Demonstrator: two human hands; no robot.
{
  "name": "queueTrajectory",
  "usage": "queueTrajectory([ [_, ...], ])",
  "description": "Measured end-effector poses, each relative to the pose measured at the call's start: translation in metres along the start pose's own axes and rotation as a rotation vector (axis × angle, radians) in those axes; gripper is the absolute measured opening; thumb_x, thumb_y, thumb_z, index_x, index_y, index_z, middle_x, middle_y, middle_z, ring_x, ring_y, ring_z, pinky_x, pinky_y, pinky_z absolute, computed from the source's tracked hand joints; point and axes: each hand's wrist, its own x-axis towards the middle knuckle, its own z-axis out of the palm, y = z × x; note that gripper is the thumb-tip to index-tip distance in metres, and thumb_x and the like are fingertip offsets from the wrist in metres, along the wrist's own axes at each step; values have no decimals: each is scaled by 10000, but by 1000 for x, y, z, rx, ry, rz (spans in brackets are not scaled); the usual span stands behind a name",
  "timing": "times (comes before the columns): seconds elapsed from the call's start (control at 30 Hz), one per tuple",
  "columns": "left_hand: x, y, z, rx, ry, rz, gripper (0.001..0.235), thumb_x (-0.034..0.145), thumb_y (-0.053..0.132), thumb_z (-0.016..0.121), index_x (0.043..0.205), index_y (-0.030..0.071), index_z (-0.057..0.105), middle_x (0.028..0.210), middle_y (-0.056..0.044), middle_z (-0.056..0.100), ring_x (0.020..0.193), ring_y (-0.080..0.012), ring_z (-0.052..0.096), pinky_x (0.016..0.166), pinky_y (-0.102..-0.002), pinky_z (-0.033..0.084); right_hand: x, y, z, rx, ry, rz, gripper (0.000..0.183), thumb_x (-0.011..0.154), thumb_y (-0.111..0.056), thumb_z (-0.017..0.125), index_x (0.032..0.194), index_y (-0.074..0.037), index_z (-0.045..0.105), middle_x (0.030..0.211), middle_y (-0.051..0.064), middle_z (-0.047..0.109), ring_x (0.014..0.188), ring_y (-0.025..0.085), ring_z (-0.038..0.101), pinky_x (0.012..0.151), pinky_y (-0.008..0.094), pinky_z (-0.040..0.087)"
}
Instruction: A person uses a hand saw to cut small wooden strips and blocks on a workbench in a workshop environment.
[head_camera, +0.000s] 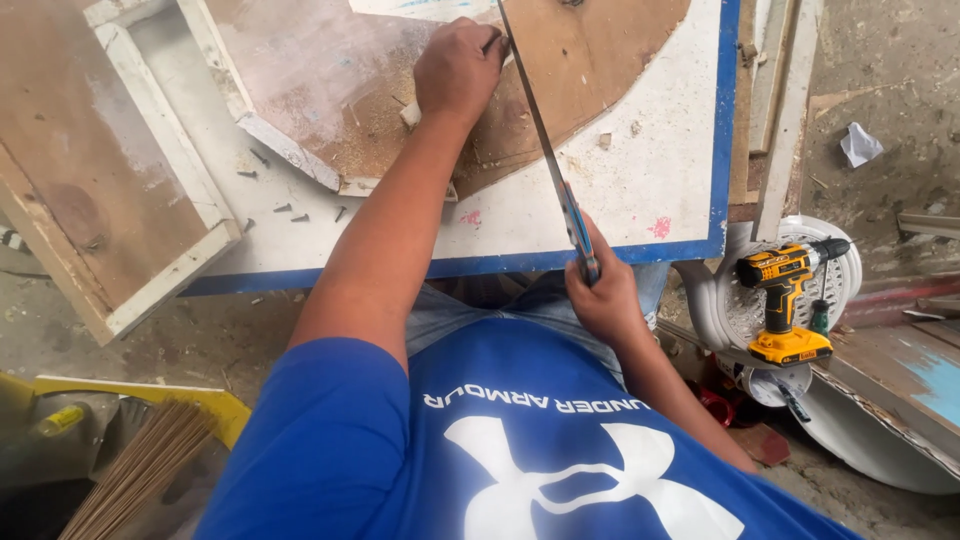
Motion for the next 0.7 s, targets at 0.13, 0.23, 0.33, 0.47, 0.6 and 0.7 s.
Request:
queueTrajectory([
  [0.13, 1, 1, -4, 20, 37, 35, 184, 895, 307, 750, 798, 157, 793, 733, 2, 700, 669, -212, 636, 422, -398, 517, 68, -9, 10, -110, 61, -181, 707, 879, -153, 525, 1567, -282, 422, 1229, 89, 754, 815, 223, 702, 799, 357, 522],
  [0.23, 1, 5, -7, -5, -18, -24, 195, 877, 400, 711, 809, 250, 814, 773, 11, 674, 778, -289, 646, 493, -498, 474, 91, -41, 6, -88, 39, -162, 698, 919, -145, 496, 1605, -234, 401, 805, 62, 621, 597, 178, 420, 634, 340, 423],
  [0.33, 1, 6, -7, -30, -19, -15, 168, 902, 339, 706, 852, 229, 822, 782, 27, 694, 766, -234, 646, 487, -415, 492, 76, -38, 1, -57, 13, -157, 696, 940, -108, 476, 1616, -248, 387, 729, 33, 536, 573, 144, 345, 603, 301, 398],
  [0.47, 1, 0, -7, 4, -5, 32, 233, 919, 293, 707, 720, 179, 749, 685, 28, 631, 654, -209, 598, 402, -379, 456, 22, -4, -6, -84, -13, -81, 710, 923, -123, 521, 1604, -280, 393, 781, 55, 609, 544, 159, 434, 576, 347, 415],
  [0.6, 2, -2, -1, 11, 23, 45, 192, 898, 249, 726, 729, 168, 768, 670, 27, 662, 667, -229, 616, 384, -417, 470, 2, -3, -18, -26, -62, 4, 674, 989, -124, 543, 1626, -246, 359, 581, 9, 418, 484, 107, 295, 482, 319, 319],
  [0.7, 1, 1, -6, 5, 25, 68, 196, 903, 267, 744, 747, 153, 777, 660, 27, 651, 662, -216, 617, 387, -400, 475, 56, 0, -6, -109, 8, -72, 715, 893, -133, 510, 1588, -289, 443, 698, 44, 564, 567, 164, 424, 607, 342, 439],
])
